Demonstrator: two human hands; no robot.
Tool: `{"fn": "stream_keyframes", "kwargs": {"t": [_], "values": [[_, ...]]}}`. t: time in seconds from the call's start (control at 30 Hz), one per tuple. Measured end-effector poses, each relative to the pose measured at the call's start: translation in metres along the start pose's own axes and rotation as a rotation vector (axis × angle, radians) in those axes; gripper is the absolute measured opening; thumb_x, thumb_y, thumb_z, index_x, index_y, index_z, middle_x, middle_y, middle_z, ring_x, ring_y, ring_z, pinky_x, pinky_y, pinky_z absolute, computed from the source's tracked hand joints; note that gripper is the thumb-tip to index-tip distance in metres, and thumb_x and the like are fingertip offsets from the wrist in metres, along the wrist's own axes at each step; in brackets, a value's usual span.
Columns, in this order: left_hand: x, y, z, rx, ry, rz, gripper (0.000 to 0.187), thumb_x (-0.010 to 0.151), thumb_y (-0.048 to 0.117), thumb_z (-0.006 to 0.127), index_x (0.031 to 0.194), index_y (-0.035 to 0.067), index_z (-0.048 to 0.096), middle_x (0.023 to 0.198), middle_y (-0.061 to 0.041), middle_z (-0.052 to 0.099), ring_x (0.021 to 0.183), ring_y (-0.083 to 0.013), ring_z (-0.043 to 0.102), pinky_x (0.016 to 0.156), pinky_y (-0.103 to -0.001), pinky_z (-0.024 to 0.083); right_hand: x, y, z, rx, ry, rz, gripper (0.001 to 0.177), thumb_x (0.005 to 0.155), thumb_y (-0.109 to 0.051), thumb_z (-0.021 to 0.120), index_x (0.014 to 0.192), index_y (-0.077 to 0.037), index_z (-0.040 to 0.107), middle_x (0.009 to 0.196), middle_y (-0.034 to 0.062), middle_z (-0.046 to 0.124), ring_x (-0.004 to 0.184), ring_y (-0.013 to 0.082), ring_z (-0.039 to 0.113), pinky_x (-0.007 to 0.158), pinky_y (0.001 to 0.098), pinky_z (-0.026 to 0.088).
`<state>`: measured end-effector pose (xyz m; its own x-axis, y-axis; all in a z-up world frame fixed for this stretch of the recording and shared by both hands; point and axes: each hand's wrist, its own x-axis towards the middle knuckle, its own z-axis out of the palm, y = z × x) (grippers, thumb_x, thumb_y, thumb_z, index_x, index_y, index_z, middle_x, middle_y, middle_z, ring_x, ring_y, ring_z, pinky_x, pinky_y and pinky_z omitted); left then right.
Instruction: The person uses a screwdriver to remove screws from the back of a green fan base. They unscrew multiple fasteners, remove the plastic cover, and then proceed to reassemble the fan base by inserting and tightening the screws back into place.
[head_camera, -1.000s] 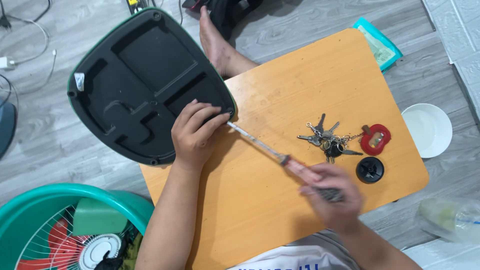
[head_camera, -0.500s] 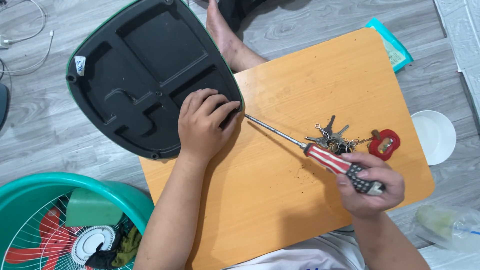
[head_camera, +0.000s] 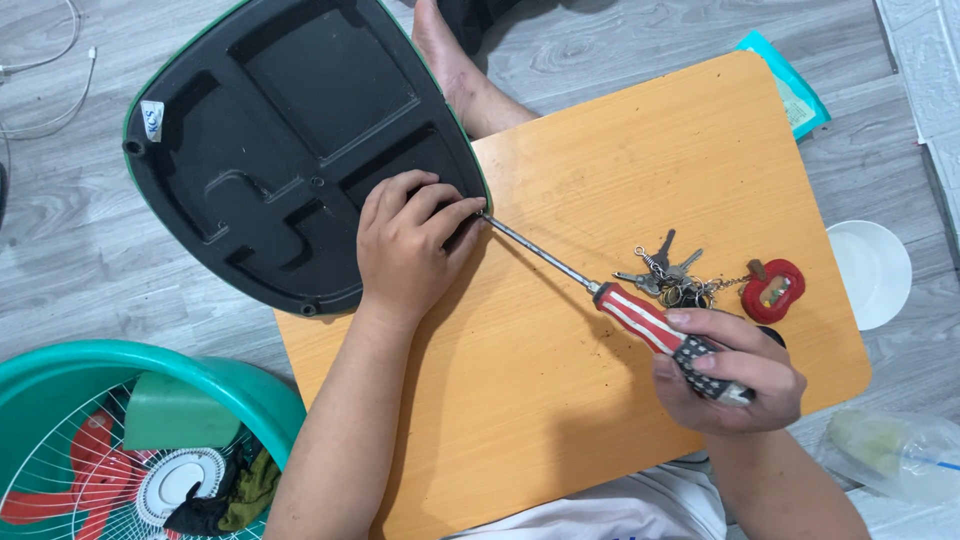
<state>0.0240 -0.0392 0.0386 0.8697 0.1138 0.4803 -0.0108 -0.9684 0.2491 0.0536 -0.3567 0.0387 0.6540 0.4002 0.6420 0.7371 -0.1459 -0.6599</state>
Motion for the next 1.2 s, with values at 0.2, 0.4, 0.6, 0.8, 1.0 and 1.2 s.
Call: {"fn": "stream_keyframes", "kwargs": {"t": [0.2, 0.4, 0.6, 0.8, 1.0, 1.2], "values": [[-0.002, -0.001, 0.003, 0.008, -0.012, -0.01, 0.013, 0.085, 0.025, 0.087, 0.095, 0.02, 0.081, 0.1, 0.004, 0.071, 0.114, -0.0194, 0.061, 0.101, -0.038, 0.047, 0.007, -0.004, -0.001, -0.018, -0.063, 0.004, 0.041, 0.084, -0.01, 0.08, 0.103, -0.013, 0.043, 0.114, 0.0217, 0.068, 0.092, 0.0242, 0.075, 0.076, 0.0292, 0.066], [-0.002, -0.001, 0.002, 0.007, -0.013, -0.01, 0.013, 0.084, 0.024, 0.087, 0.095, 0.02, 0.081, 0.101, 0.004, 0.072, 0.114, -0.0196, 0.061, 0.102, -0.038, 0.047, 0.01, -0.008, -0.001, -0.08, -0.086, -0.031, 0.043, 0.085, -0.01, 0.081, 0.103, -0.014, 0.042, 0.112, 0.0195, 0.069, 0.093, 0.0257, 0.075, 0.077, 0.0314, 0.066], [-0.002, -0.002, 0.002, 0.009, -0.015, -0.005, 0.013, 0.085, 0.023, 0.086, 0.096, 0.019, 0.081, 0.1, 0.004, 0.072, 0.114, -0.0198, 0.06, 0.101, -0.038, 0.047, 0.013, -0.01, 0.0, -0.082, -0.088, -0.034, 0.041, 0.086, -0.012, 0.079, 0.103, -0.013, 0.042, 0.11, 0.0212, 0.068, 0.093, 0.0272, 0.075, 0.078, 0.0335, 0.066], [-0.001, -0.001, 0.0, -0.012, -0.009, -0.007, 0.013, 0.085, 0.025, 0.086, 0.097, 0.02, 0.082, 0.099, 0.004, 0.072, 0.113, -0.0199, 0.061, 0.101, -0.038, 0.047, 0.01, -0.006, 0.001, -0.048, -0.03, 0.055, 0.043, 0.084, -0.004, 0.078, 0.102, -0.009, 0.04, 0.109, 0.0255, 0.066, 0.091, 0.0289, 0.073, 0.078, 0.0352, 0.063], [-0.002, -0.002, 0.001, 0.006, -0.024, -0.01, 0.013, 0.087, 0.028, 0.085, 0.097, 0.021, 0.082, 0.098, 0.005, 0.072, 0.114, -0.0194, 0.061, 0.103, -0.039, 0.047, 0.012, -0.006, 0.003, 0.001, 0.035, 0.178, 0.041, 0.087, -0.004, 0.075, 0.105, -0.007, 0.038, 0.111, 0.0271, 0.064, 0.102, 0.0327, 0.071, 0.09, 0.0388, 0.061], [-0.002, -0.002, 0.001, 0.006, -0.015, -0.013, 0.013, 0.086, 0.027, 0.086, 0.097, 0.021, 0.082, 0.097, 0.005, 0.072, 0.113, -0.0188, 0.061, 0.102, -0.038, 0.048, 0.017, -0.002, 0.004, -0.008, 0.037, 0.133, 0.041, 0.089, -0.007, 0.074, 0.108, -0.007, 0.037, 0.109, 0.0265, 0.063, 0.101, 0.0327, 0.071, 0.089, 0.0382, 0.062]]}}
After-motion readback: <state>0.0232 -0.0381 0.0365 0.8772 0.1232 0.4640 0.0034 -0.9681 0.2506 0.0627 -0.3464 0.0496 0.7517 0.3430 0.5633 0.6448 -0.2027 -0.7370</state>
